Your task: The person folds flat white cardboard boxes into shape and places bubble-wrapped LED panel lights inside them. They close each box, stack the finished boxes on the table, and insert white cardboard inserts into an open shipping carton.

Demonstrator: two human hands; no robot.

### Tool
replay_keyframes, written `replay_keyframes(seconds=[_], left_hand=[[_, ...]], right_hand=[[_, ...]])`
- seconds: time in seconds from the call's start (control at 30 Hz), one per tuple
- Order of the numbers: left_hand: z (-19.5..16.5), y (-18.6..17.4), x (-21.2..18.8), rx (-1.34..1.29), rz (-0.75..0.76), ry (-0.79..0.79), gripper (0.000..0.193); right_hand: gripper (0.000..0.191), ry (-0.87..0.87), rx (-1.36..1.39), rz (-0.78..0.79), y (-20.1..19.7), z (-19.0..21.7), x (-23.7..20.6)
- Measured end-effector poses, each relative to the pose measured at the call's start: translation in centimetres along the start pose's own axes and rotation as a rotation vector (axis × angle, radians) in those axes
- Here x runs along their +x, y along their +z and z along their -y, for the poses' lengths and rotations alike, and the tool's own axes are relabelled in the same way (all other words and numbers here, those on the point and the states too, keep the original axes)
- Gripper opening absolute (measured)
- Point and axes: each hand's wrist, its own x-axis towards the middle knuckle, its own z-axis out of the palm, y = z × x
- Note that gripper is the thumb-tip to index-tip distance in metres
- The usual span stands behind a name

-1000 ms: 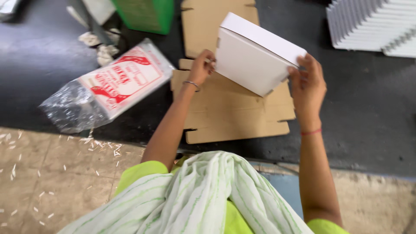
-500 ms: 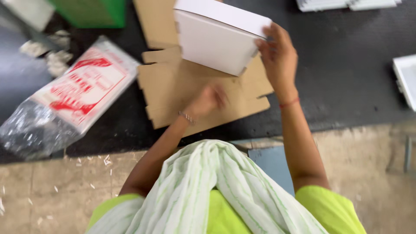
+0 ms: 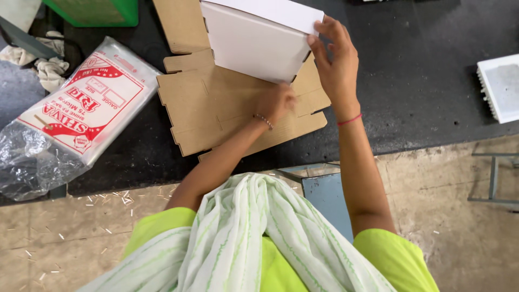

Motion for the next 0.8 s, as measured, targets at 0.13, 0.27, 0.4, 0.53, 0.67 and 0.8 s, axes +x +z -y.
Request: replay_keyframes(seconds=[0.13, 0.27, 0.4, 0.53, 0.67, 0.8], left_hand=[[-1.8, -1.3, -4.3, -0.415, 0.478, 0.136, 0.033], [-2.5, -8.6, -10.2, -1.708, 0.145, -0.104, 0.084], [-2.4, -12.8, -15.0, -1.913, -0.287, -0.371, 0.089], [-2.8, -11.2, -16.3, -1.868, -0.466, -0.614, 0.073], [-3.4, -12.2, -16.7, -1.749, -0.596, -0.65, 0.071], [-3.8, -17.8, -19.9, -1.617, -0.769, -0.204, 0.08]], right_hand=[[0.024, 0.295, 0.632, 0.015, -0.4, -2.1, -0.8], [0.036, 0.586, 0.817, -0.047, -0.3, -3.6, -5.7], [0.067, 1.035, 1.01, 0.253, 3.5, -2.8, -12.3], [0.065, 1.209, 1.256, 0.273, 6.9, 0.8, -14.7], [0.062, 1.035, 1.206, 0.248, 7.7, 7.4, -13.4], [0.075, 0.955, 1.209, 0.274, 10.4, 14.6, -13.0]])
